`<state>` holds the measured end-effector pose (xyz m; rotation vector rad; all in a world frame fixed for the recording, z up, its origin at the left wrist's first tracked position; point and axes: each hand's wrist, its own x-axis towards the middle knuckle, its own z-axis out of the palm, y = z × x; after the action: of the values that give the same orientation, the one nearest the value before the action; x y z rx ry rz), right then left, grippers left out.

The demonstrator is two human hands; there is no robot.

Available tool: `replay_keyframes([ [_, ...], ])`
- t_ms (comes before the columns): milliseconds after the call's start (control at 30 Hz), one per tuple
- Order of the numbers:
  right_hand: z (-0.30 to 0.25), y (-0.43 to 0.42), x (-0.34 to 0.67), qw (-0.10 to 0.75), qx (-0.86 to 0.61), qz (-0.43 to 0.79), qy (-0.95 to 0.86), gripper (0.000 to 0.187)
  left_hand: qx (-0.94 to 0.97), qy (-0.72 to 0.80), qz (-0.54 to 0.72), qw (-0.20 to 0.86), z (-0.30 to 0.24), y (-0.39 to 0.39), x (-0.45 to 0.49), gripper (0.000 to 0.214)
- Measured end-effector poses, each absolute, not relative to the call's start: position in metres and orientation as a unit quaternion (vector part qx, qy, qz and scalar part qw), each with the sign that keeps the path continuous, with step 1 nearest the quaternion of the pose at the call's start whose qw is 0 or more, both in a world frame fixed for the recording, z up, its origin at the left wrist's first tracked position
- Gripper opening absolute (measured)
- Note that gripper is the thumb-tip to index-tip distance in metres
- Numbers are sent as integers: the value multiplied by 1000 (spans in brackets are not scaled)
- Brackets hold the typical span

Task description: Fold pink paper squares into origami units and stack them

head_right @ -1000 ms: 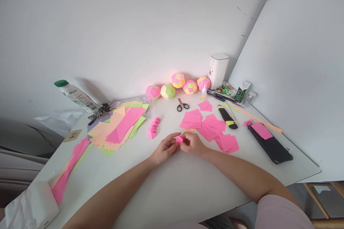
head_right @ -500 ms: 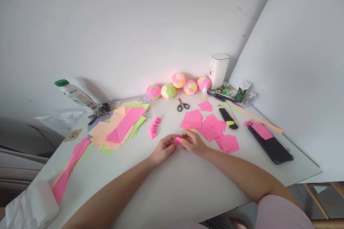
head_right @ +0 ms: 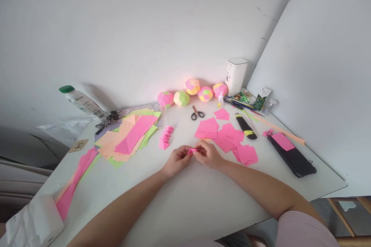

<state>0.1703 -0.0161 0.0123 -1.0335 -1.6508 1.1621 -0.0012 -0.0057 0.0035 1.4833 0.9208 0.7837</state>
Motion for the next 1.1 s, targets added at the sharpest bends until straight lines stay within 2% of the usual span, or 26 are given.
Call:
replay_keyframes([
  [233, 15, -15, 172, 410, -423, 500, -635, 15, 641, 392, 362, 552, 10, -5, 0, 27],
  [400, 15, -16, 171, 405, -394, 510, -649, 9, 594, 409, 334, 607, 13, -5, -1, 32],
  [567, 11, -18, 173, 400, -377, 478, -685, 26, 562, 411, 338, 634, 14, -3, -2, 34],
  [667, 7, -16, 174, 393, -368, 454, -710, 29, 561, 408, 346, 632, 14, -2, -1, 35],
  [1100, 4, -16, 173, 403, -383, 407, -725, 12, 579, 376, 317, 650, 18, -5, -2, 41],
])
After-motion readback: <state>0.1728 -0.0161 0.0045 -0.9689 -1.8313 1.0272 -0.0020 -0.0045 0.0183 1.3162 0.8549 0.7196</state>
